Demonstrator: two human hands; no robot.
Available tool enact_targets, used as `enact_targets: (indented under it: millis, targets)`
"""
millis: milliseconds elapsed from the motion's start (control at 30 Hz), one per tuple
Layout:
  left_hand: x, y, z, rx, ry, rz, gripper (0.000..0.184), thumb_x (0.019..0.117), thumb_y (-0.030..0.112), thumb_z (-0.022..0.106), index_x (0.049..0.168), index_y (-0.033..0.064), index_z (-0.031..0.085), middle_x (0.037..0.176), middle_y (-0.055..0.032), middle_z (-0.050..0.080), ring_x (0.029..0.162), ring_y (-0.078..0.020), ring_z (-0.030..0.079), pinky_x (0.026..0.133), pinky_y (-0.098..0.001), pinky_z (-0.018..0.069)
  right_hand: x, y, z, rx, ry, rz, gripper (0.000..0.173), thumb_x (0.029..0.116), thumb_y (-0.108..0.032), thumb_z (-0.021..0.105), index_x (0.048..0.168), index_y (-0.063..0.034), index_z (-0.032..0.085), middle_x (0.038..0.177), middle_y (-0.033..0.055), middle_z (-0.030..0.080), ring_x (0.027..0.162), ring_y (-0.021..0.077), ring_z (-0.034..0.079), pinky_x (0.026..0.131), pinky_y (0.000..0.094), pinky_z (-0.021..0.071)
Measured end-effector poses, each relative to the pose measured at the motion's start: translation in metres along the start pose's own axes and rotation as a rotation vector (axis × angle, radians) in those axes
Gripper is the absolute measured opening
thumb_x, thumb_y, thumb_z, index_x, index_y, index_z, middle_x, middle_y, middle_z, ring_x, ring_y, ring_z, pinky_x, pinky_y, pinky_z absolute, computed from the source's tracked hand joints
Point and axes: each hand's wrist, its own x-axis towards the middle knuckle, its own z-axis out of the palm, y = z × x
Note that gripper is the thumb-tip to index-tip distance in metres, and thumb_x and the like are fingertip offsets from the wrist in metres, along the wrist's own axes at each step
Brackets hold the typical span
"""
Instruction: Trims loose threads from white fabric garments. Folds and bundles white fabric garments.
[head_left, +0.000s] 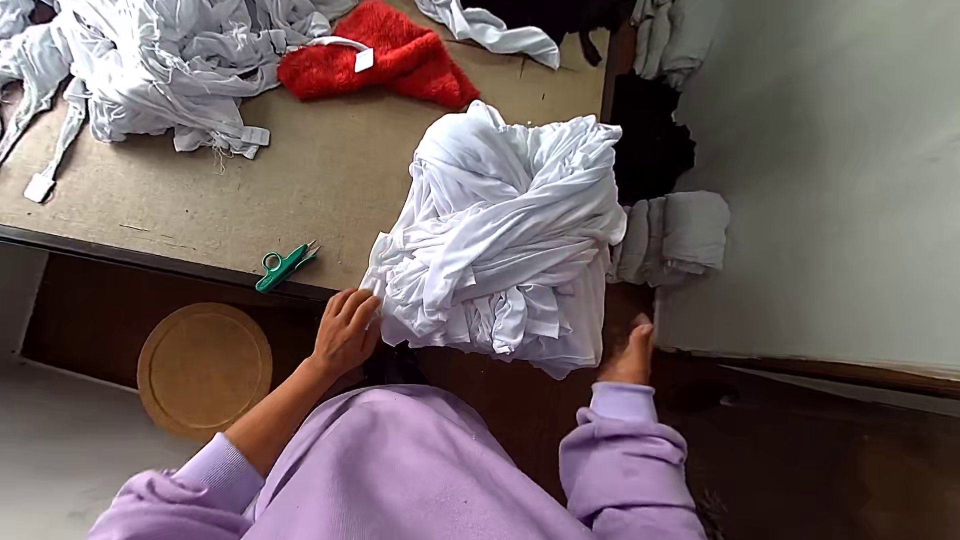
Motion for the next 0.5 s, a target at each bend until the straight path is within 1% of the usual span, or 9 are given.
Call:
enact_targets:
  millis: [67, 100, 167, 233, 267, 333, 400, 433, 500]
  targets:
    - [-0.035, 0.005, -0.005, -0.082, 0.0, -0.219, 0.02, 0.0929, 0.01, 0.062, 0.104, -0.004, 0.07, 0.102, -0.0202, 0.071, 0.101, -0.0359, 0.068, 0.093, -0.0515, 0.055, -0.036, 0.028, 0.01, 0.154, -0.009, 0.214, 0.104, 0.0851, -0.071, 0.061, 0.159, -0.008, 0.023, 0.151, 0.0074, 0.046, 0.131, 0.0104, 0.05, 0.107, 0.0315, 0.0472]
    - [-0.042, 0.008, -0.004, -0.166, -0.016, -0.375, 0.019, 0.0922, 0.006, 0.064, 0.103, -0.0076, 0.07, 0.099, -0.0218, 0.071, 0.096, -0.0352, 0.069, 0.088, -0.0508, 0.0565, -0.045, 0.032, 0.019, 0.211, -0.002, 0.266, 0.098, 0.0826, -0.062, 0.07, 0.153, -0.0069, 0.029, 0.137, 0.006, 0.055, 0.118, 0.0083, 0.058, 0.097, 0.0298, 0.0531]
    - [-0.04, 0.012, -0.001, -0.357, -0.062, -0.729, 0.029, 0.0957, 0.013, 0.064, 0.114, -0.0099, 0.064, 0.105, -0.0227, 0.069, 0.098, -0.0306, 0.069, 0.089, -0.0475, 0.0565, -0.052, 0.019, 0.031, 0.187, 0.055, 0.303, 0.066, 0.0963, -0.025, 0.068, 0.149, 0.0013, 0.038, 0.134, 0.0129, 0.057, 0.114, 0.0089, 0.06, 0.099, 0.0278, 0.0511]
    - [-0.021, 0.012, 0.0, -0.598, -0.09, -1.042, 0.047, 0.095, 0.022, 0.07, 0.126, -0.0105, 0.055, 0.114, -0.0232, 0.065, 0.106, -0.0278, 0.064, 0.095, -0.0463, 0.052, -0.05, 0.001, 0.033, 0.043, 0.095, 0.297, 0.059, 0.0957, -0.013, 0.069, 0.146, 0.0037, 0.043, 0.135, 0.0164, 0.058, 0.118, 0.01, 0.059, 0.104, 0.0275, 0.0483]
    - [-0.014, 0.012, 0.003, -0.694, -0.086, -1.132, 0.057, 0.0929, 0.025, 0.074, 0.131, -0.0096, 0.049, 0.116, -0.0221, 0.062, 0.106, -0.0258, 0.062, 0.096, -0.0446, 0.0515, -0.05, -0.005, 0.03, -0.042, 0.101, 0.283, 0.064, 0.0936, -0.014, 0.073, 0.147, 0.0052, 0.042, 0.138, 0.021, 0.056, 0.123, 0.0164, 0.058, 0.108, 0.0325, 0.0463]
    - [-0.01, 0.013, 0.007, -0.891, -0.11, -1.214, 0.072, 0.0926, 0.024, 0.075, 0.146, -0.0033, 0.036, 0.13, -0.0197, 0.058, 0.116, -0.0236, 0.059, 0.101, -0.0417, 0.0509, -0.051, -0.013, 0.024, -0.184, 0.111, 0.26, 0.073, 0.091, -0.018, 0.078, 0.147, 0.0093, 0.039, 0.142, 0.0306, 0.052, 0.129, 0.0316, 0.055, 0.112, 0.0445, 0.0423]
    - [-0.01, 0.018, 0.01, -1.1, -0.153, -1.243, 0.074, 0.0967, 0.02, 0.069, 0.156, 0.0055, 0.027, 0.14, -0.0158, 0.056, 0.123, -0.0218, 0.059, 0.103, -0.041, 0.0509, -0.061, -0.02, 0.024, -0.192, 0.141, 0.297, 0.072, 0.0924, -0.016, 0.076, 0.147, 0.009, 0.037, 0.14, 0.0312, 0.052, 0.126, 0.0328, 0.056, 0.109, 0.0465, 0.0434]
    - [-0.01, 0.021, 0.014, -1.192, -0.162, -1.241, 0.068, 0.0984, 0.017, 0.067, 0.154, 0.0065, 0.03, 0.136, -0.0141, 0.059, 0.12, -0.021, 0.061, 0.101, -0.0406, 0.0529, -0.07, -0.024, 0.028, -0.128, 0.147, 0.328, 0.065, 0.0934, -0.012, 0.073, 0.146, 0.0058, 0.04, 0.134, 0.0246, 0.057, 0.118, 0.0237, 0.06, 0.103, 0.04, 0.0485]
    - [-0.008, 0.021, 0.024, -1.341, -0.184, -1.208, 0.054, 0.0987, 0.013, 0.064, 0.146, 0.0041, 0.04, 0.126, -0.0125, 0.066, 0.113, -0.0206, 0.066, 0.099, -0.0403, 0.0556, -0.09, -0.035, 0.042, 0.09, 0.085, 0.407, 0.043, 0.0974, -0.009, 0.065, 0.137, -0.0026, 0.049, 0.11, 0.0049, 0.065, 0.092, 0.0044, 0.065, 0.084, 0.0257, 0.0571]
